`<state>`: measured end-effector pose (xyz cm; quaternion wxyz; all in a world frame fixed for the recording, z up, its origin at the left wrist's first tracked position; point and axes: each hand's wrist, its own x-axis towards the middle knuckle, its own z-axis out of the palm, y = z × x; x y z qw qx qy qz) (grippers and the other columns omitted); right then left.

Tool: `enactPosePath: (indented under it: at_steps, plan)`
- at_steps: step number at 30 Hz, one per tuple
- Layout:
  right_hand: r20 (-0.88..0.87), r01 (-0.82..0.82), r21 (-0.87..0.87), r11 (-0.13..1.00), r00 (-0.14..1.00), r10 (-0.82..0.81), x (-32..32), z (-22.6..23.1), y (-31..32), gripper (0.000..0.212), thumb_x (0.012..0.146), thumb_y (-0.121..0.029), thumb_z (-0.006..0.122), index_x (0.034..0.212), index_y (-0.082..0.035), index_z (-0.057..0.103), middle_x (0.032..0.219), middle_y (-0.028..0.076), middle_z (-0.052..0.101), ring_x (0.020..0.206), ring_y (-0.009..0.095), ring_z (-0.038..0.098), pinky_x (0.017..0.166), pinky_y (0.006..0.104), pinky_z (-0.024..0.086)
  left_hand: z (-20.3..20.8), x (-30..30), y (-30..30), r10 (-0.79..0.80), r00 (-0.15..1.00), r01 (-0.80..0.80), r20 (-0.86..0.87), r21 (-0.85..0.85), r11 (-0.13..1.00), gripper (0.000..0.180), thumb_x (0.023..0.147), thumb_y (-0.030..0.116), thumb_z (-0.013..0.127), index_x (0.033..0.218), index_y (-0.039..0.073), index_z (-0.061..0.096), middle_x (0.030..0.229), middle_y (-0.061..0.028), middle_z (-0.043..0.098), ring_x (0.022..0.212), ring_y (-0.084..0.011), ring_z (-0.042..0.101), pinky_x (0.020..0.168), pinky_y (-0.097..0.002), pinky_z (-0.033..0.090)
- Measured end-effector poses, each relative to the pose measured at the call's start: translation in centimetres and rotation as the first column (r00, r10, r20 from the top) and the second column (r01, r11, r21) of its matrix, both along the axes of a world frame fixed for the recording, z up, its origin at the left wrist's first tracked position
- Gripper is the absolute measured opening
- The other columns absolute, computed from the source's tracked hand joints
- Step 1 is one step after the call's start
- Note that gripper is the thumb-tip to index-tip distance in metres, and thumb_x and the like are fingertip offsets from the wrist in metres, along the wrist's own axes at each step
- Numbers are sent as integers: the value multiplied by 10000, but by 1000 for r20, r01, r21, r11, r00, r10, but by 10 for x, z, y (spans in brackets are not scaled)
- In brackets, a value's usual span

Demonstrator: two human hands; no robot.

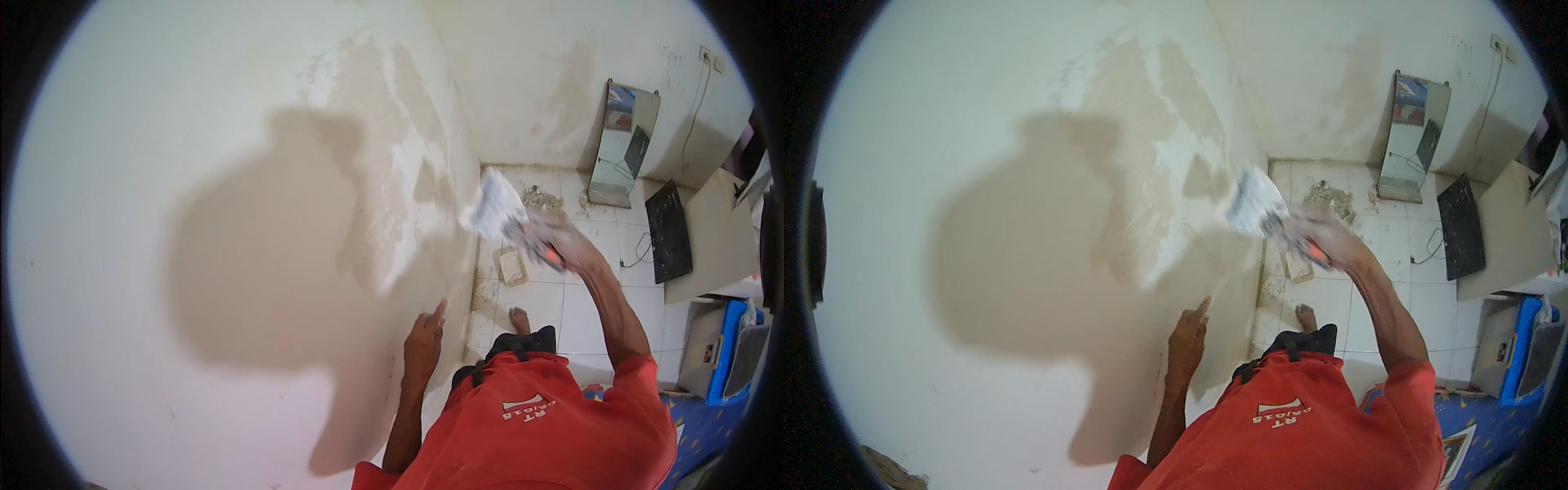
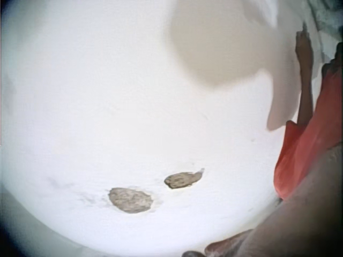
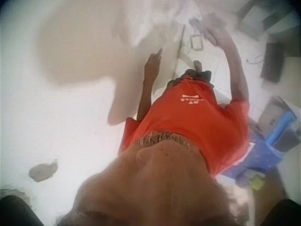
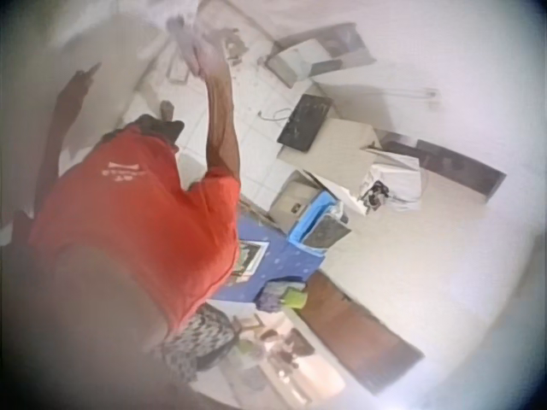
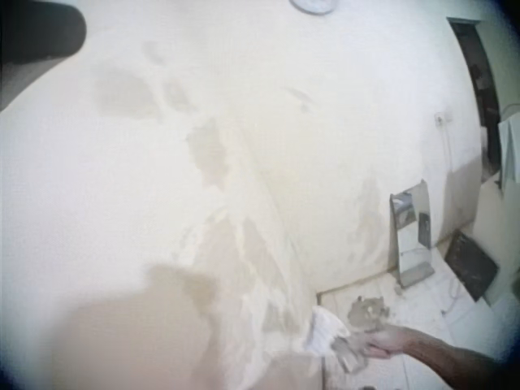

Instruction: The person applies putty to a wall using a scraper and a putty knife, spreading the material from a small container onto the surface.

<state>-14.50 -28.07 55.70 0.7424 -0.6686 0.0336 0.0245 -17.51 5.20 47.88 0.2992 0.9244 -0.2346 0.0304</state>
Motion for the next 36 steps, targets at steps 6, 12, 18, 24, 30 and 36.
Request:
enactPosePath:
  at_steps: [6,12,18,24,30,36]
  plan:
    - [232,69,-39,997,971,-58,134,26,34,237,956,-264,548,871,-51,608,581,-19,507,473,58,461,464,261,397,-29,-30,3,9,941,-53,-339,-119,991,455,992,96,464,1441,168,480,981,-149,586,886,-302,597,805,-402,489]
    - [223,192,-99,976,960,-166,186,38,69,321,932,-295,535,963,-9,678,561,30,523,493,118,500,515,319,438,-62,-59,34,118,840,-232,-530,-155,960,406,1015,185,455,1413,141,521,928,-138,625,812,-256,617,779,-380,503]
    - [385,402,-225,888,874,-298,206,24,103,411,929,-297,545,1174,14,655,723,210,625,745,319,648,737,427,496,-69,-70,48,143,817,-286,-558,-178,942,406,1017,202,462,1406,108,525,909,-120,627,762,-208,606,742,-344,508]
    - [519,441,-289,850,818,-248,203,12,137,448,943,-333,580,1205,28,623,917,286,606,921,428,593,825,457,471,-68,-64,45,114,823,-287,-556,-235,929,362,991,178,494,1298,8,583,918,-94,626,772,-175,582,742,-325,491]
    - [473,294,-263,919,869,-143,135,13,152,493,950,-344,583,1293,10,584,907,229,613,969,374,576,854,431,455,-75,-63,45,133,793,-300,-595,-191,935,303,996,203,494,1146,-20,634,908,-99,624,776,-182,583,741,-329,484]
    - [224,146,174,974,957,-184,199,6,75,498,927,-284,630,1318,23,591,685,-13,569,552,89,525,504,233,435,-72,-59,37,109,815,-276,-570,-216,937,287,993,214,472,1033,-24,628,896,-133,631,766,-219,619,743,-356,502]
